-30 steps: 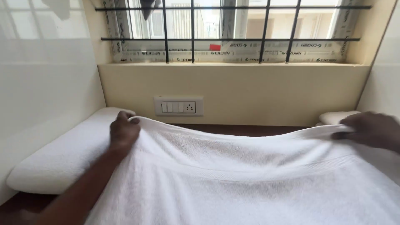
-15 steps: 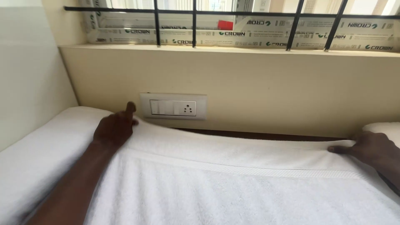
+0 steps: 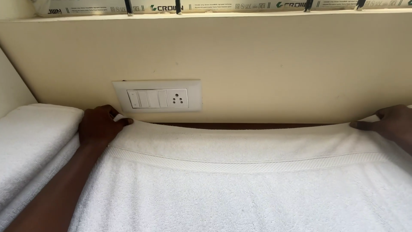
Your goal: The person folds a white towel on a wooden table. They first fold the towel in half lengthwise, then roll it tightly from one end to the other to create a cylindrical shape. The person then places the rolled towel on a stack of other folded towels.
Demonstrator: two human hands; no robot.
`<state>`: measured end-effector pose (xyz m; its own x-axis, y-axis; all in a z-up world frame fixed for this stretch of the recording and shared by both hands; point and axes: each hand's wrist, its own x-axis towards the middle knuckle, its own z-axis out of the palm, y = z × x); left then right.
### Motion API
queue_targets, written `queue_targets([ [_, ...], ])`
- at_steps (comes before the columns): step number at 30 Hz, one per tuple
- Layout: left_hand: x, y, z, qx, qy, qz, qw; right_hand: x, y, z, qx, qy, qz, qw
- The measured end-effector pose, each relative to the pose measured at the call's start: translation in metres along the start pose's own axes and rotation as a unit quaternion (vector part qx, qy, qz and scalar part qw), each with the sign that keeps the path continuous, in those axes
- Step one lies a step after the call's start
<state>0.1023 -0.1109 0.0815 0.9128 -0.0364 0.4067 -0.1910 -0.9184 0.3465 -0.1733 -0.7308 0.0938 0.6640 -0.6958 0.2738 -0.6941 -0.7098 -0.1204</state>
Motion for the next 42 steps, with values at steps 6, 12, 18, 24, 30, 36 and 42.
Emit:
queue_targets([
  [6, -0.003, 0.006, 0.0, 0.111, -0.017, 0.007, 0.994, 0.003, -0.004, 0.0, -0.025, -0.005, -0.018, 1.0],
  [12, -0.063, 0.06, -0.022, 0.086, 0.111, 0.174, 0.975, -0.031, -0.034, -0.013, -0.161, 0.154, -0.091, 0.971],
  [18, -0.156, 0.15, -0.034, -0.078, -0.163, 0.197, 0.964, -0.081, -0.124, 0.03, 0.298, 0.087, -0.396, 0.864],
  [24, -0.161, 0.144, -0.004, 0.012, -0.265, 0.25, 0.931, -0.191, -0.182, -0.015, 0.092, -0.228, -0.396, 0.884],
  [30, -0.113, 0.083, -0.002, 0.063, -0.265, 0.191, 0.943, -0.127, -0.102, -0.004, 0.066, -0.202, -0.369, 0.905],
  [36, -0.079, 0.024, -0.002, 0.089, -0.236, 0.131, 0.959, -0.06, 0.012, 0.005, 0.046, -0.158, -0.278, 0.947],
  [42, -0.067, 0.006, -0.002, 0.104, -0.217, 0.106, 0.965, -0.036, 0.039, 0.009, 0.042, -0.173, -0.187, 0.966],
])
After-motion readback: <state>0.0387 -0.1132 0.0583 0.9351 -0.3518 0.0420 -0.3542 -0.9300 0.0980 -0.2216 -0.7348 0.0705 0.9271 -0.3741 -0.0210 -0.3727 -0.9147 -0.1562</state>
